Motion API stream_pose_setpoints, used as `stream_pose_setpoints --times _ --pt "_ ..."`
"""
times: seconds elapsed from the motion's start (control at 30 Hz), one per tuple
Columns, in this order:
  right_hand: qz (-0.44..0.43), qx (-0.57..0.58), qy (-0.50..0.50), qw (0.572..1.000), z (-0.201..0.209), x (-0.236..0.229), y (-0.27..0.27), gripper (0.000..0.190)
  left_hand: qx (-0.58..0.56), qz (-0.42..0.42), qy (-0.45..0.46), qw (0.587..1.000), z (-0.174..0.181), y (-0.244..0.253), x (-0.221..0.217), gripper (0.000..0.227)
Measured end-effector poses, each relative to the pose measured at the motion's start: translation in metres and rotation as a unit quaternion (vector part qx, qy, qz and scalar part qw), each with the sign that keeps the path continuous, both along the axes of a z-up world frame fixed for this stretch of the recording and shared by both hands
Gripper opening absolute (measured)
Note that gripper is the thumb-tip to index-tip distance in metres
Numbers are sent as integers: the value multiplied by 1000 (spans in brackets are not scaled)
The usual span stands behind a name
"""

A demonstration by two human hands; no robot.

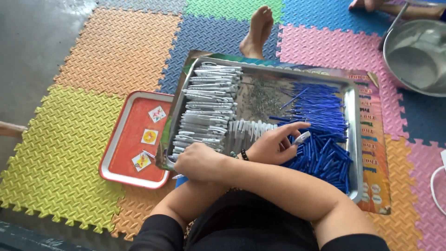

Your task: Assembling ballpoint pens by manually inserting blue ink refills into white plastic barrels.

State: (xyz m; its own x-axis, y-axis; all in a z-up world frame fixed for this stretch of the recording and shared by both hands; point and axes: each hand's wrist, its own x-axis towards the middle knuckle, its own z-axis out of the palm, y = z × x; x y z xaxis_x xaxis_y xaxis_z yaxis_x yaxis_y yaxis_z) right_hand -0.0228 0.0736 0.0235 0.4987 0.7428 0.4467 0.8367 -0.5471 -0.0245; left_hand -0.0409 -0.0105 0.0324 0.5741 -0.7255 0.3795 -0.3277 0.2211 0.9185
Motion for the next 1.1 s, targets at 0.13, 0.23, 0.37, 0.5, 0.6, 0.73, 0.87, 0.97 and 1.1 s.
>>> stream_pose_setpoints --times 0.13,0.23,0.37,0.5,0.6,0.73,0.87,0.97,1.1 --pt "-4 -67 101 993 20 9 -1 33 1 18 8 1000 3 -1 0 69" --pt "-104 -66 5 992 26 31 -17 17 -9 11 59 998 2 -6 0 72" --pt "-180 -83 -3 980 19 59 -44 14 -26 30 120 992 -15 -16 4 77" --pt "-230 -118 -42 965 46 48 -67 19 -30 60 148 987 -22 -19 12 83" --pt "-221 -22 -73 972 90 22 -113 16 -47 31 214 975 -62 -36 25 92" --pt "-288 55 -35 955 150 -48 -199 17 10 45 138 989 -53 -17 37 67" --pt "-511 97 73 851 116 -99 -293 21 -12 14 190 982 -4 0 21 70" --pt "-572 109 170 795 89 -126 -320 17 -31 -2 198 980 -9 2 25 69" --pt "-534 150 152 818 59 -159 -345 8 -81 32 196 977 -21 -1 24 69"
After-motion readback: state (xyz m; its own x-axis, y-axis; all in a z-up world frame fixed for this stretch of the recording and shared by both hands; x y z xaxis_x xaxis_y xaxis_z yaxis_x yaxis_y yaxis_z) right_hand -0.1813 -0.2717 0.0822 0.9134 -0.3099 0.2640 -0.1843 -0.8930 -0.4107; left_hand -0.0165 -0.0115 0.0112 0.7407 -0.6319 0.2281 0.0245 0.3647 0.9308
